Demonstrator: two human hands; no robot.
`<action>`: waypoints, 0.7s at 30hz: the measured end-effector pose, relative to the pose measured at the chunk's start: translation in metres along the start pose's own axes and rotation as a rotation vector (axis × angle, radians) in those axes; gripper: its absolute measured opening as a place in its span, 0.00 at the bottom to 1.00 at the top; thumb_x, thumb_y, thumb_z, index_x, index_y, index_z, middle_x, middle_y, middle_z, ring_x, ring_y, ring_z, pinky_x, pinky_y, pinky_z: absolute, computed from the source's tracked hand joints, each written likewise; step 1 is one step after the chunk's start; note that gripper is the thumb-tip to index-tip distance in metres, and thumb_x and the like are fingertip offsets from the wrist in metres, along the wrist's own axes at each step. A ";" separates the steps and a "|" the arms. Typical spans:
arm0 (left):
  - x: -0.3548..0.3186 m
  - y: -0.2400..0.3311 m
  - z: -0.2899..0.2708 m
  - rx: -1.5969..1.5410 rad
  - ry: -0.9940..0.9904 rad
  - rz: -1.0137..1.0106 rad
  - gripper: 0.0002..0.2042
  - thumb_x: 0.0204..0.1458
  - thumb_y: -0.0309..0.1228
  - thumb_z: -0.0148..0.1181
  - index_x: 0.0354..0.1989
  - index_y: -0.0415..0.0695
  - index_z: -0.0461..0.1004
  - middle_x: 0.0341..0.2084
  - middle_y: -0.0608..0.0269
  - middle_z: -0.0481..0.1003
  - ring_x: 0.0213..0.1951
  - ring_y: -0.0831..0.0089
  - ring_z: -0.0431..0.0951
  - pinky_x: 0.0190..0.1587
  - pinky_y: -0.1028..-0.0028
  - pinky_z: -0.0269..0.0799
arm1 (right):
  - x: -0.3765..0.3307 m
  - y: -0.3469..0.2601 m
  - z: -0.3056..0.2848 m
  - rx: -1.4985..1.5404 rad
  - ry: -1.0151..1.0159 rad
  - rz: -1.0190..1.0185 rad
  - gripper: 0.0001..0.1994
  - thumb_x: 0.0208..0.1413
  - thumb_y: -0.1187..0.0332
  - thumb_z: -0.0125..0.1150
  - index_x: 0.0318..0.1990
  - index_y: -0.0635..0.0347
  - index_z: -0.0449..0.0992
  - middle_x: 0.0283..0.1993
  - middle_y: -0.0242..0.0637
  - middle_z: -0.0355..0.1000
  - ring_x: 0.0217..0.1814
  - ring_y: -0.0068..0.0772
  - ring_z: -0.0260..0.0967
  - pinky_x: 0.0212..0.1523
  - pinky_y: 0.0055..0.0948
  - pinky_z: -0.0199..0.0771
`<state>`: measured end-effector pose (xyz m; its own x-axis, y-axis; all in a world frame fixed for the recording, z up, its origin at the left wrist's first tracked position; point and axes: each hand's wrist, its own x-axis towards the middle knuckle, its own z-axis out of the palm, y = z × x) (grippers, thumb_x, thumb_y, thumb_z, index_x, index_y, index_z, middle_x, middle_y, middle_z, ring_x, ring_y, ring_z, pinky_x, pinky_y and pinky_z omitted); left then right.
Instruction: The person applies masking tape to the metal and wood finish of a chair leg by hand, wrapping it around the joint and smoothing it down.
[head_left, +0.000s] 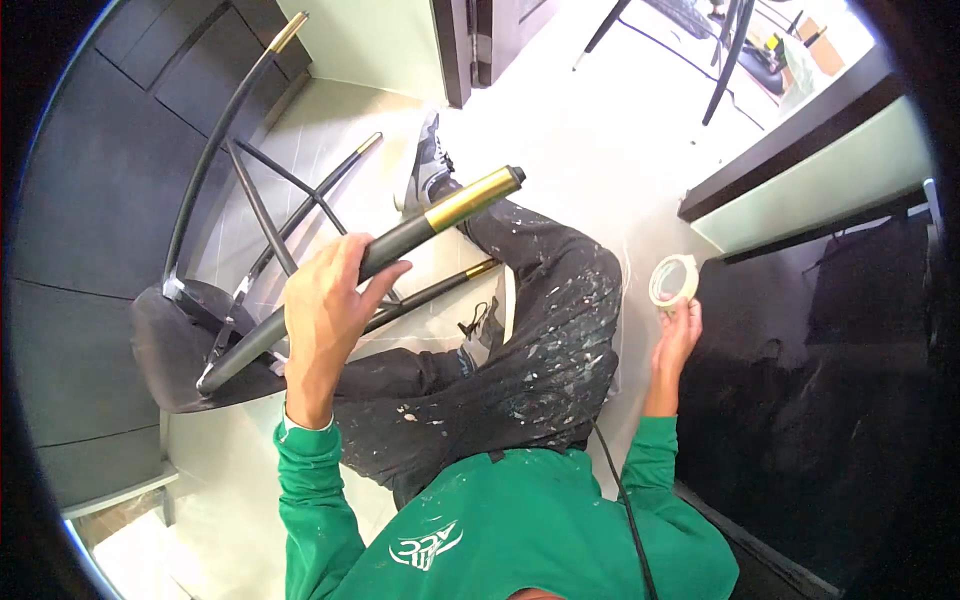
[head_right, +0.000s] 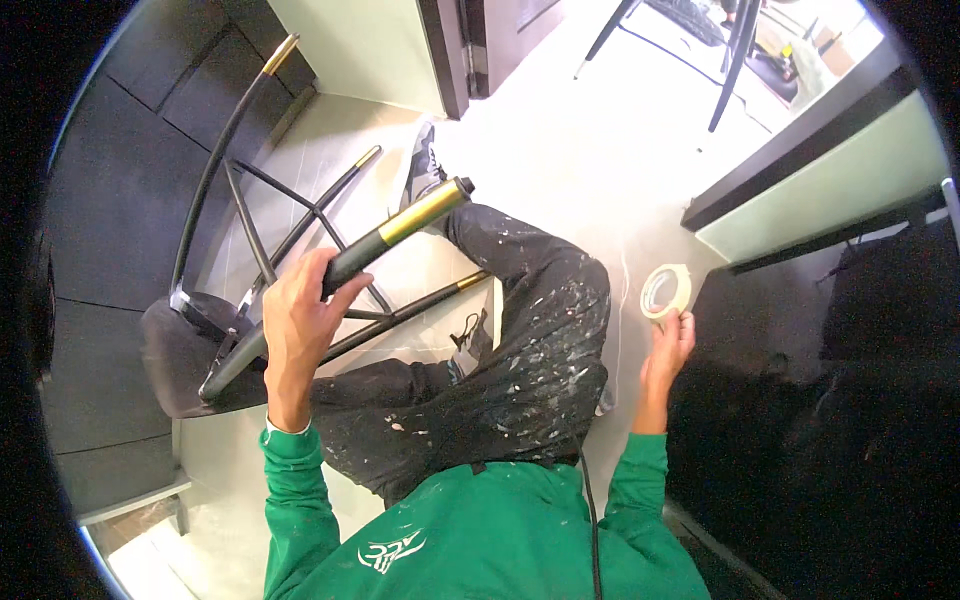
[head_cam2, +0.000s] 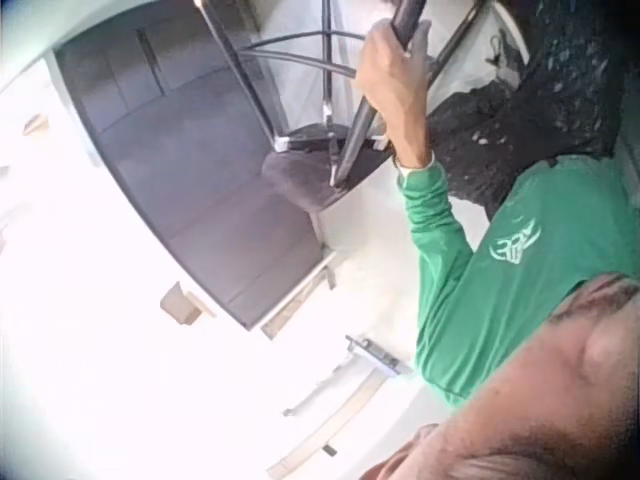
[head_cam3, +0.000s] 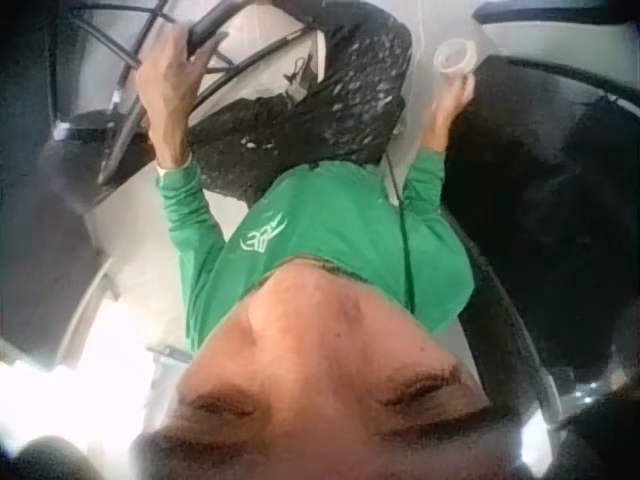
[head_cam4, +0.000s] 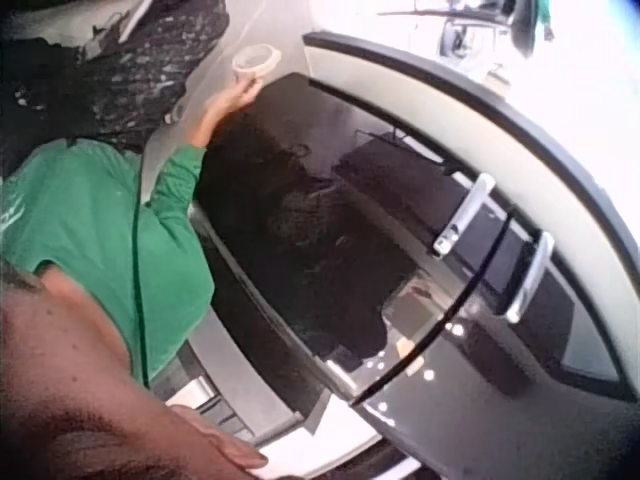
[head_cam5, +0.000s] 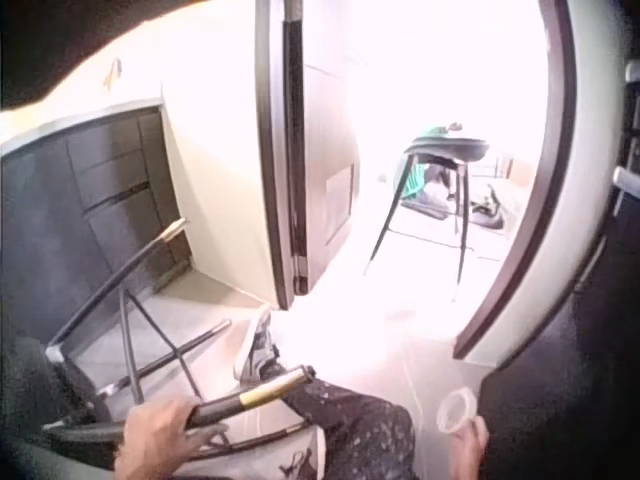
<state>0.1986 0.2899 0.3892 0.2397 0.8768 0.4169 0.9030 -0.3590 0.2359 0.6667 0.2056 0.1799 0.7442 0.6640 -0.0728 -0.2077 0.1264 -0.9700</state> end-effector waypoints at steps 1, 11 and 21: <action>0.001 0.003 -0.004 -0.020 -0.021 0.003 0.21 0.55 0.46 0.74 0.41 0.41 0.78 0.29 0.54 0.78 0.30 0.55 0.80 0.33 0.61 0.74 | -0.002 -0.025 0.012 0.081 -0.066 -0.058 0.09 0.74 0.66 0.56 0.52 0.63 0.73 0.40 0.35 0.77 0.45 0.29 0.76 0.52 0.38 0.79; 0.088 0.039 -0.006 -0.707 -0.675 -0.013 0.18 0.71 0.45 0.56 0.49 0.40 0.74 0.21 0.64 0.70 0.23 0.71 0.72 0.28 0.66 0.68 | -0.045 -0.093 0.097 0.273 -0.129 0.004 0.16 0.75 0.59 0.55 0.55 0.64 0.72 0.28 0.30 0.63 0.35 0.31 0.69 0.43 0.42 0.80; 0.153 0.061 0.017 -1.121 -1.367 -0.392 0.18 0.66 0.47 0.66 0.35 0.44 0.73 0.16 0.77 0.62 0.17 0.84 0.60 0.19 0.77 0.57 | -0.076 -0.051 0.100 0.426 -0.352 0.375 0.18 0.78 0.51 0.45 0.53 0.57 0.70 0.31 0.31 0.64 0.41 0.30 0.67 0.51 0.38 0.74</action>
<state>0.2968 0.4080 0.4525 0.7099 0.3632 -0.6035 0.4687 0.3959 0.7897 0.5576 0.2226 0.2583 0.3363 0.9114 -0.2371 -0.6983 0.0724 -0.7121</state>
